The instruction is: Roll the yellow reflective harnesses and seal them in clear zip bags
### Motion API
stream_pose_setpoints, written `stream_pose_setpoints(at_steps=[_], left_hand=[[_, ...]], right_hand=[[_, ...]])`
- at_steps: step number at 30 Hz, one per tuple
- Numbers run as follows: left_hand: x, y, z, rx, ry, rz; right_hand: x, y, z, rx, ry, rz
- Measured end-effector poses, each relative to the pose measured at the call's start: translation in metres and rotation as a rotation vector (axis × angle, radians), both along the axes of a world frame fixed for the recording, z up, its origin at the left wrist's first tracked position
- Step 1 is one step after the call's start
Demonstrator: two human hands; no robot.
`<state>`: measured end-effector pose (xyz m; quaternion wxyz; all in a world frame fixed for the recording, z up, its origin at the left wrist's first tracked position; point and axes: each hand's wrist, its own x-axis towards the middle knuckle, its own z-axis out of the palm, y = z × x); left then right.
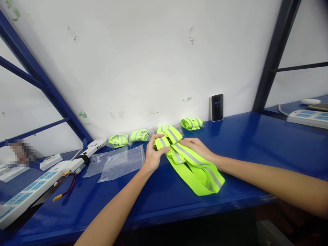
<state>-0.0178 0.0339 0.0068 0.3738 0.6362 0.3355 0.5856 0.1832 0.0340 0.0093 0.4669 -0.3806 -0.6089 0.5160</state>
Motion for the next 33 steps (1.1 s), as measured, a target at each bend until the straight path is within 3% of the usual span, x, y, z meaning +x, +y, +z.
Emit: stream_pose_setpoints(at_steps=[6,9,14,17,24,28,33], left_hand=[[-0.006,0.005,-0.001,-0.118,-0.057,-0.041],[-0.004,0.001,0.001,-0.189,-0.060,-0.125],[0.000,-0.005,0.009,-0.324,-0.122,-0.236],[0.003,-0.005,0.012,-0.371,-0.220,-0.237],[0.006,-0.003,0.005,-0.392,-0.210,-0.221],[0.005,-0.001,0.000,-0.415,-0.168,-0.149],[0.000,0.008,-0.011,-0.307,-0.104,-0.097]], right_hand=[[0.001,0.006,-0.003,-0.099,0.223,0.026],[0.002,0.004,-0.002,-0.175,0.203,0.164],[0.002,-0.002,0.002,-0.152,0.179,0.344],[0.002,-0.003,0.002,-0.102,0.178,0.338],[-0.003,-0.004,-0.004,-0.028,0.185,0.263],[-0.007,-0.008,-0.005,-0.184,0.263,0.244],[-0.008,-0.014,0.002,-0.368,0.358,0.285]])
